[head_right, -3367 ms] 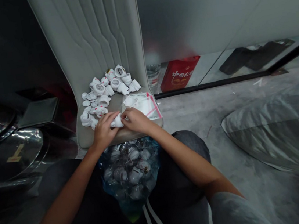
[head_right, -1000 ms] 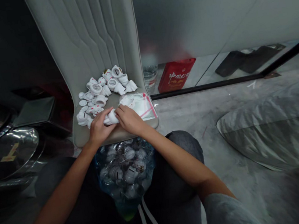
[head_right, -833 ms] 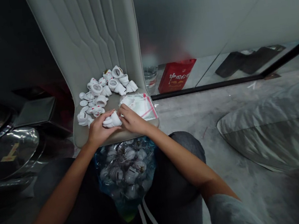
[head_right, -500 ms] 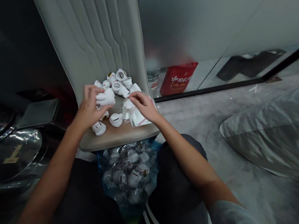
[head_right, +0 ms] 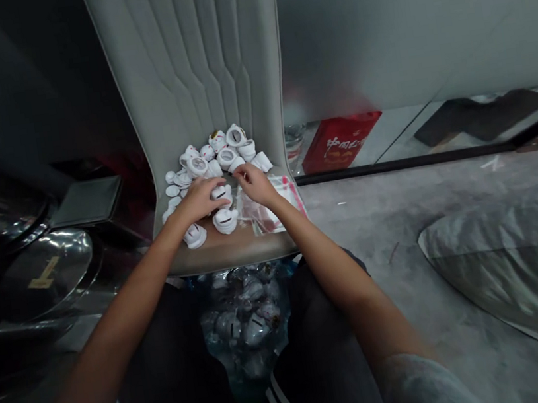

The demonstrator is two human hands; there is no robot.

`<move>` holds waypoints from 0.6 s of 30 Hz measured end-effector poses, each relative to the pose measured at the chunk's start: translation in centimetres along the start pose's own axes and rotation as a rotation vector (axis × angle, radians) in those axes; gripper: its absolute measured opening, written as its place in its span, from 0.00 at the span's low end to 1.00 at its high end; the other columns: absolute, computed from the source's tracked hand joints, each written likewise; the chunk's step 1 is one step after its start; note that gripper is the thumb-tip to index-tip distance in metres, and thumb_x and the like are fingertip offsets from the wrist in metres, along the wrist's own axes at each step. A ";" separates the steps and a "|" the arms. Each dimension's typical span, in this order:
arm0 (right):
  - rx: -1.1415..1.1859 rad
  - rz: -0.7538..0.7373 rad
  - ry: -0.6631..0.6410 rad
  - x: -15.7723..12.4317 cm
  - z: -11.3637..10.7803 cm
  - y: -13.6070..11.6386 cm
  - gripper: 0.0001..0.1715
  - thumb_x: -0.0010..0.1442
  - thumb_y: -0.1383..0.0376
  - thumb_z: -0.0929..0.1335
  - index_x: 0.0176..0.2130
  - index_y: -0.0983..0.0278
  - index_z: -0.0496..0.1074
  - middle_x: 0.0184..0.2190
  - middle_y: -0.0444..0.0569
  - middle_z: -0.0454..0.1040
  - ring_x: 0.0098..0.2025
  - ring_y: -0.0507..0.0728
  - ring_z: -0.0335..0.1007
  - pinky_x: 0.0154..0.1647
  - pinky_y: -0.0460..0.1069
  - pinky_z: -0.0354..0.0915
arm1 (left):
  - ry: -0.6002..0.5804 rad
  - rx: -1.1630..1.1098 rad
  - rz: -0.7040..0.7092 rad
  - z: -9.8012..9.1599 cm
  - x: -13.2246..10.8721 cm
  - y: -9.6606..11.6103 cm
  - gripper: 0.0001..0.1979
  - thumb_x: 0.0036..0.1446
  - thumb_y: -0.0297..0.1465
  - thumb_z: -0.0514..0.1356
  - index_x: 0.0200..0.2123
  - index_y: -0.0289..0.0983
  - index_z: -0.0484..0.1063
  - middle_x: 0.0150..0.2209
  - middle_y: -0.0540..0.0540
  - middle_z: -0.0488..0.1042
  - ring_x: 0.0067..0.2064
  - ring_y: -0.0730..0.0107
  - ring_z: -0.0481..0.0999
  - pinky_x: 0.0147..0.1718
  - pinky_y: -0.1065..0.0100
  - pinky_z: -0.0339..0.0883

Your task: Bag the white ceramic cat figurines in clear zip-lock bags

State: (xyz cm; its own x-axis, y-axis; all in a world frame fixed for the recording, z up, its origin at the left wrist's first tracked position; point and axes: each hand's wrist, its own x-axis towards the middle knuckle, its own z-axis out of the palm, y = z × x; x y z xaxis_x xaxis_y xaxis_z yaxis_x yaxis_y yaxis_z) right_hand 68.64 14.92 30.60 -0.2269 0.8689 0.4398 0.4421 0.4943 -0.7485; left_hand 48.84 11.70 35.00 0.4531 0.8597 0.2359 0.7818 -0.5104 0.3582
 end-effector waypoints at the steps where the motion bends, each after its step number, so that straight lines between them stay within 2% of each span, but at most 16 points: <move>1: -0.012 -0.019 -0.023 0.9 0.6 -0.5 0.13 0.64 0.64 0.62 0.38 0.65 0.74 0.37 0.51 0.76 0.38 0.56 0.68 0.43 0.50 0.64 | 0.038 -0.010 0.002 -0.4 0.0 -0.3 0.17 0.55 0.32 0.67 0.49 0.39 0.76 0.49 0.42 0.80 0.52 0.52 0.75 0.57 0.53 0.65; 3: -0.073 -0.051 -0.092 2.6 1.7 -2.1 0.14 0.64 0.66 0.61 0.42 0.66 0.75 0.40 0.53 0.77 0.40 0.57 0.70 0.45 0.50 0.64 | 0.146 -0.007 -0.044 -1.4 -0.1 -1.2 0.11 0.61 0.31 0.61 0.46 0.39 0.77 0.47 0.42 0.80 0.51 0.55 0.76 0.57 0.55 0.65; 6: -0.259 -0.032 -0.265 4.6 3.3 -4.6 0.16 0.65 0.67 0.62 0.47 0.67 0.76 0.44 0.55 0.79 0.43 0.58 0.73 0.46 0.50 0.64 | 0.221 0.052 -0.240 -3.3 -0.7 -3.1 0.13 0.63 0.27 0.55 0.45 0.37 0.78 0.46 0.39 0.80 0.48 0.58 0.77 0.54 0.58 0.67; 9: -0.463 0.045 -0.400 5.2 4.6 -6.4 0.17 0.64 0.62 0.67 0.50 0.66 0.76 0.47 0.58 0.79 0.49 0.62 0.75 0.48 0.52 0.65 | 0.099 0.137 -0.474 -4.5 -1.7 -5.3 0.15 0.60 0.25 0.55 0.45 0.36 0.78 0.47 0.37 0.81 0.49 0.58 0.78 0.52 0.60 0.68; 12: -0.573 0.078 -0.440 5.0 5.2 -6.9 0.23 0.61 0.56 0.70 0.52 0.65 0.75 0.51 0.60 0.78 0.52 0.66 0.75 0.48 0.54 0.67 | -0.082 0.131 -0.651 -4.9 -2.4 -6.9 0.14 0.55 0.25 0.58 0.43 0.37 0.80 0.45 0.39 0.82 0.49 0.58 0.79 0.50 0.65 0.69; 14: -0.619 0.067 -0.465 4.8 5.4 -6.8 0.28 0.59 0.53 0.72 0.54 0.65 0.73 0.51 0.62 0.78 0.52 0.68 0.75 0.47 0.56 0.68 | -0.144 0.098 -0.705 -4.9 -2.5 -7.6 0.11 0.53 0.26 0.61 0.39 0.38 0.80 0.42 0.41 0.83 0.47 0.59 0.80 0.46 0.68 0.69; 16: -0.655 0.054 -0.473 4.7 5.4 -6.7 0.31 0.59 0.53 0.72 0.57 0.66 0.72 0.51 0.64 0.78 0.52 0.70 0.76 0.46 0.57 0.69 | -0.159 0.076 -0.729 -4.8 -2.4 -8.0 0.09 0.50 0.29 0.65 0.37 0.37 0.81 0.40 0.43 0.83 0.44 0.61 0.80 0.43 0.70 0.70; 18: -0.663 0.057 -0.458 4.6 5.4 -6.5 0.26 0.62 0.57 0.69 0.56 0.66 0.73 0.51 0.64 0.78 0.52 0.70 0.76 0.45 0.57 0.69 | -0.170 0.059 -0.762 -4.7 -2.1 -8.2 0.11 0.47 0.31 0.69 0.36 0.36 0.81 0.37 0.44 0.83 0.41 0.62 0.81 0.41 0.71 0.70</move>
State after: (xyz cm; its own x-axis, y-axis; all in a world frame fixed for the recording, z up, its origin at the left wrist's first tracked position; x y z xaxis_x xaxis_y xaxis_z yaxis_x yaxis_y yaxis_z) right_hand 60.01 15.81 34.80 -0.4580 0.8872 0.0554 0.8540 0.4564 -0.2497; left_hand 39.48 13.97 35.80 -0.1620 0.9664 -0.1995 0.9228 0.2200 0.3162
